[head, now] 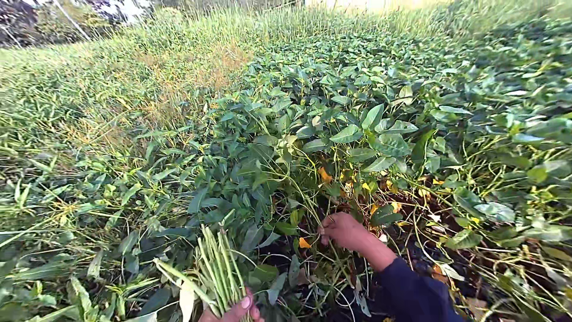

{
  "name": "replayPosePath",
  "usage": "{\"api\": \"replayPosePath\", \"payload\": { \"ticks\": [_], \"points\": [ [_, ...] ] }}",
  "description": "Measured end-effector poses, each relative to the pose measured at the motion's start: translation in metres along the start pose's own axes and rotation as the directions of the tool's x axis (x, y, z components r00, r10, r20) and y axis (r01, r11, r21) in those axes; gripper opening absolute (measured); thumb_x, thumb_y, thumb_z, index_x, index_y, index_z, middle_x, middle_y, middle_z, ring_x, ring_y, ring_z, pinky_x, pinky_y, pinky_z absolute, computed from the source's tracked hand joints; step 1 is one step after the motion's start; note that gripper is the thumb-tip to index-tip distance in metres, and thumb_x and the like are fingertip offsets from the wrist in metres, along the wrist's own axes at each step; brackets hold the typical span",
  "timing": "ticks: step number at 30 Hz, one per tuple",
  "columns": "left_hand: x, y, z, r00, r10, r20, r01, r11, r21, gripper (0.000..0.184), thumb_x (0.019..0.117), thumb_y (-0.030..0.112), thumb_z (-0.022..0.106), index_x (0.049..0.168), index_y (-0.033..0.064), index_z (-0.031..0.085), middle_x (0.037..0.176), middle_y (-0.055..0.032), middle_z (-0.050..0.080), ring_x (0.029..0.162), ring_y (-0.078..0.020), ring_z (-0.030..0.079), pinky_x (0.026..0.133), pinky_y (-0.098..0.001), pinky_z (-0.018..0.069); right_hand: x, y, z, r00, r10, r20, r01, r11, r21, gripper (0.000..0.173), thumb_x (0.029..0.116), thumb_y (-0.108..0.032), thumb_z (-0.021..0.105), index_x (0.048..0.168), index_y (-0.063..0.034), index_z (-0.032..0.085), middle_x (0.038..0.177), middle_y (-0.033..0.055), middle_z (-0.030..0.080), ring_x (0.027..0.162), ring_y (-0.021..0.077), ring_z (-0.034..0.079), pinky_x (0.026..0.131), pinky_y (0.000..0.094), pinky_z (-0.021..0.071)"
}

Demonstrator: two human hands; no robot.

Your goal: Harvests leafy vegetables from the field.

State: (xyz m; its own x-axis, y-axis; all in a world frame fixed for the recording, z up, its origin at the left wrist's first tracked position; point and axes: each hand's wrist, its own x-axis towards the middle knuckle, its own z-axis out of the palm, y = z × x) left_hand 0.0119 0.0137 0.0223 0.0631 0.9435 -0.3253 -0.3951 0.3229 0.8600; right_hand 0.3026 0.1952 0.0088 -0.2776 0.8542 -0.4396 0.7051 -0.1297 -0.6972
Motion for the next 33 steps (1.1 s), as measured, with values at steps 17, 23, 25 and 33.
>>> {"api": "replayPosePath", "payload": {
  "ticks": [17, 23, 25, 33],
  "points": [
    [0.056, -0.014, 0.009, 0.944, 0.014, -0.329, 0.008, 0.998, 0.066, 0.01, 0.0917, -0.005, 0.067, 0.1, -0.0006, 0.063, 0.084, -0.013, 0.075, 0.059, -0.0091, 0.064, 0.047, -0.0191, 0.0462, 0.002, -0.055, 0.032, 0.952, -0.288, 0.102, 0.294, 0.955, -0.048, 0.064, 0.1077, -0.06, 0.027, 0.138, -0.0126, 0.057, 0.103, 0.0156, 0.068, 0.095, 0.0328, 0.067, 0.087, 0.058, 0.0527],
    [0.06, -0.019, 0.017, 0.945, -0.01, -0.327, 0.017, 1.0, 0.02, 0.011, 0.0905, -0.006, 0.068, 0.1, -0.0009, 0.064, 0.086, -0.0146, 0.075, 0.06, -0.0099, 0.065, 0.047, -0.0191, 0.0456, 0.128, -0.092, 0.035, 0.976, -0.12, 0.181, 0.133, 0.989, -0.059, 0.063, 0.1121, -0.05, 0.025, 0.131, -0.0009, 0.059, 0.096, 0.0173, 0.062, 0.074, 0.0248, 0.054, 0.07, 0.0436, 0.0464],
    [0.06, -0.02, 0.018, 0.948, -0.026, -0.317, 0.033, 0.999, 0.018, 0.013, 0.0911, -0.004, 0.069, 0.102, -0.0021, 0.063, 0.088, -0.0155, 0.074, 0.062, -0.0111, 0.064, 0.048, -0.0202, 0.0454, 0.15, -0.093, 0.06, 0.975, -0.053, 0.215, 0.059, 0.998, -0.024, 0.061, 0.1106, -0.053, 0.031, 0.125, -0.0031, 0.062, 0.084, 0.0098, 0.059, 0.062, 0.0174, 0.049, 0.06, 0.0365, 0.0448],
    [0.062, -0.022, 0.018, 0.957, -0.067, -0.284, 0.071, 0.997, 0.005, 0.009, 0.0934, -0.003, 0.068, 0.101, -0.002, 0.063, 0.09, -0.0151, 0.074, 0.064, -0.0106, 0.064, 0.05, -0.0201, 0.0457, 0.169, -0.088, 0.061, 0.98, -0.054, 0.191, 0.054, 0.999, 0.004, 0.067, 0.1099, -0.057, 0.024, 0.115, -0.0031, 0.063, 0.073, 0.0073, 0.06, 0.052, 0.014, 0.047, 0.05, 0.0319, 0.0421]
  ]
}}
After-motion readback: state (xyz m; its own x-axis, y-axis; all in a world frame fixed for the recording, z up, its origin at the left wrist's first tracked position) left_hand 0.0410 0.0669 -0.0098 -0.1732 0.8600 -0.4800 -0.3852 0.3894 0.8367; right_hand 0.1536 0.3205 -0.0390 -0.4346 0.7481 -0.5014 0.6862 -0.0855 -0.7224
